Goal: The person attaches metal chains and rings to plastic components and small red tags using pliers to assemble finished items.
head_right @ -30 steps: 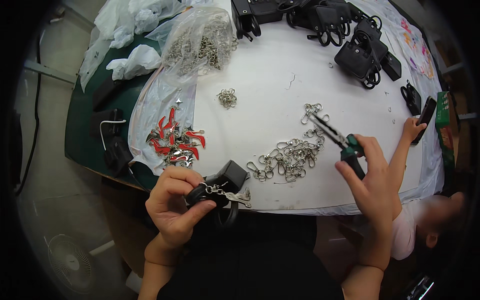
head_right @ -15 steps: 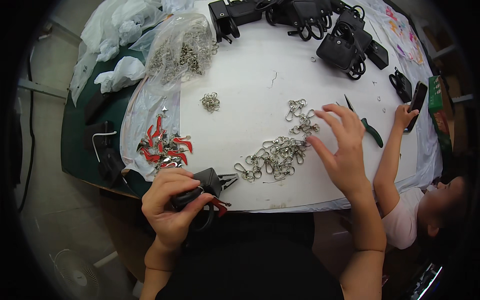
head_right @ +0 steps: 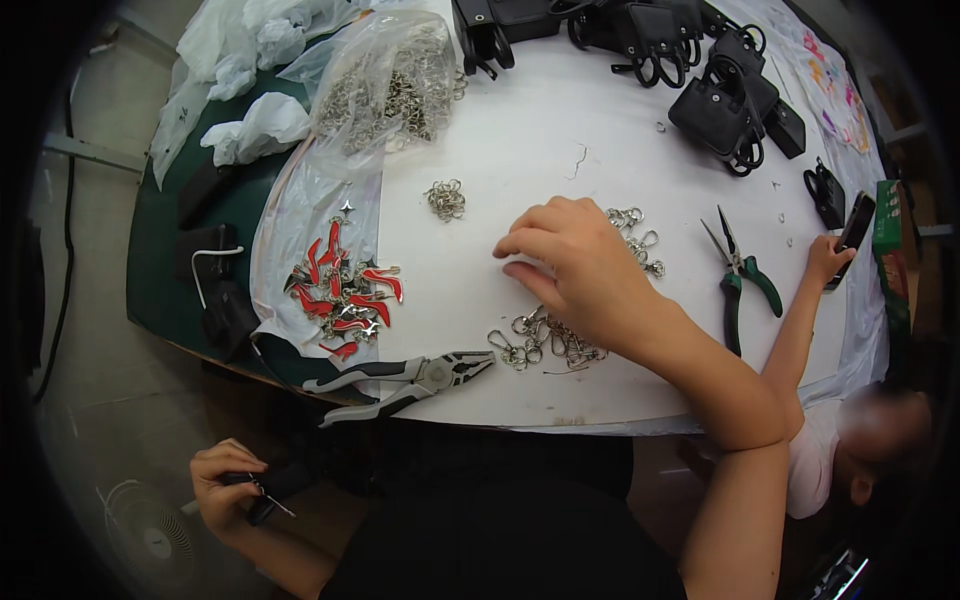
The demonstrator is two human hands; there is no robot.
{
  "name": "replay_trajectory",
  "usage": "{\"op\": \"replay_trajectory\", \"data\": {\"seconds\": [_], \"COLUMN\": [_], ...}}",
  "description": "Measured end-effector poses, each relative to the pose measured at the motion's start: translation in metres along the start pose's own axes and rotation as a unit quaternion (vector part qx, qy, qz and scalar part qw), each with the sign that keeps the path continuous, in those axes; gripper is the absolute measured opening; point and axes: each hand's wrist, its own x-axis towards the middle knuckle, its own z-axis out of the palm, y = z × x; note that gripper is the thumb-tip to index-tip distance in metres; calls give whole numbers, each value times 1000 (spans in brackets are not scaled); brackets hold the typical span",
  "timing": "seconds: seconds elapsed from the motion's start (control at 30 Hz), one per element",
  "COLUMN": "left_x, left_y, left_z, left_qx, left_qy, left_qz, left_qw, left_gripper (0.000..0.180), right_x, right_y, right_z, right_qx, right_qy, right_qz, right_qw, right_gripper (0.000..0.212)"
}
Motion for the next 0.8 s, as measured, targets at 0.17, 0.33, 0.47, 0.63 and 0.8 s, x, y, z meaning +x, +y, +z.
{"op": "replay_trajectory", "data": {"seconds": [0.17,0.33,0.47,0.63,0.8], "left_x": [-3,62,115,170,231], "left_y": [0,34,68,79,60], "left_z": [5,34,56,81,91], "left_qx": [114,101,89,107,192], "left_qy": [76,-50,-129,-77,52], "left_qz": [-74,94,196,169,170], "left_qw": [988,989,968,977,965], "left_gripper": [57,60,50,37,22], "right_x": [51,83,76,50,32], "right_y": [16,35,19,18,15], "right_z": [14,18,0,-3,18], "right_qx": [57,-33,-23,200,433], "right_qy": [49,-5,-90,-56,103], "right_qz": [36,-39,16,180,138], "right_qw": [997,999,996,962,885], "right_gripper": [13,13,10,7,4]}}
